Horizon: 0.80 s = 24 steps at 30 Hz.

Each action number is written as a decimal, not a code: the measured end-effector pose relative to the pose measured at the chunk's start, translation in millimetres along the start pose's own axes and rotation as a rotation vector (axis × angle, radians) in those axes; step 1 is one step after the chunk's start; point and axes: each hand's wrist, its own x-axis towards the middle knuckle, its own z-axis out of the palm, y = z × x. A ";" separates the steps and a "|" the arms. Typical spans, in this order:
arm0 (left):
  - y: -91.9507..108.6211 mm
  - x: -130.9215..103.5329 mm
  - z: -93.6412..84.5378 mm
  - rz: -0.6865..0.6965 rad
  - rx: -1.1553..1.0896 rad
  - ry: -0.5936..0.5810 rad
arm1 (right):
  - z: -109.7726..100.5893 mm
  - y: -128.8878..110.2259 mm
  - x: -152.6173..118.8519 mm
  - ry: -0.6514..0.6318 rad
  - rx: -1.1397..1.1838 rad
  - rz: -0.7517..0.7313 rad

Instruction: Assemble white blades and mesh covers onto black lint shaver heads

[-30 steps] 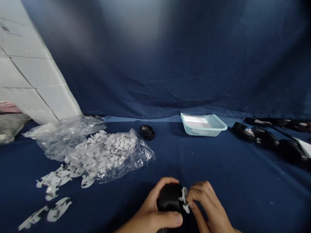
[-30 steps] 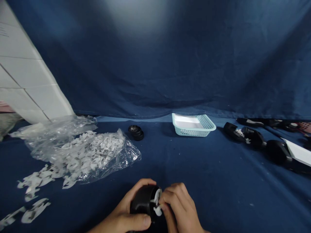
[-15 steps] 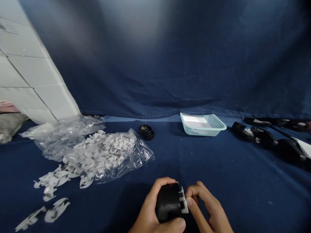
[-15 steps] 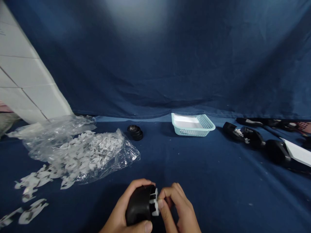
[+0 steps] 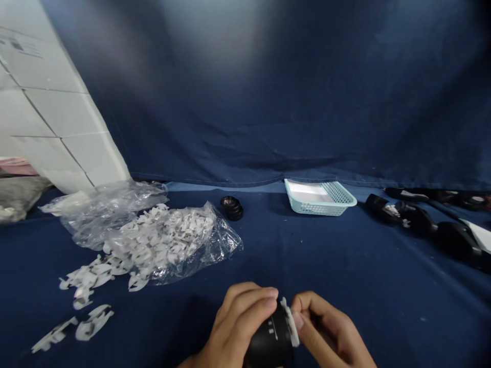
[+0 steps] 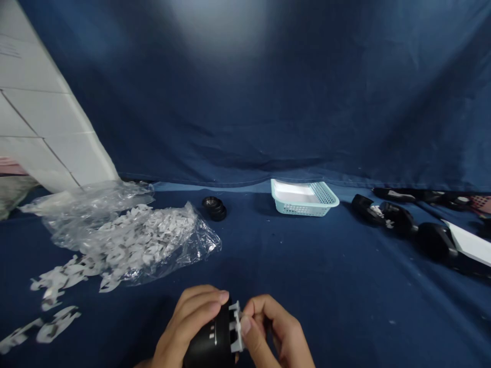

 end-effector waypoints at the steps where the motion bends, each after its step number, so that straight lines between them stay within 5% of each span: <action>1: -4.5 -3.5 -1.4 0.048 0.036 -0.039 | -0.4 -2.0 0.3 -0.024 0.030 0.014; 5: -20.5 -13.5 -5.4 0.106 0.144 -0.164 | -1.0 -9.0 2.7 -0.033 0.049 0.001; 11: -13.5 -4.9 -8.0 0.167 0.171 -0.168 | -5.9 -19.7 8.0 0.163 -0.327 -0.485; 18: -6.5 6.7 0.4 0.235 0.134 0.093 | -5.3 -23.9 13.3 0.188 -0.479 -0.646; 24: -7.2 11.9 -1.3 0.206 0.153 0.104 | -4.7 -22.5 19.6 0.111 -0.490 -0.807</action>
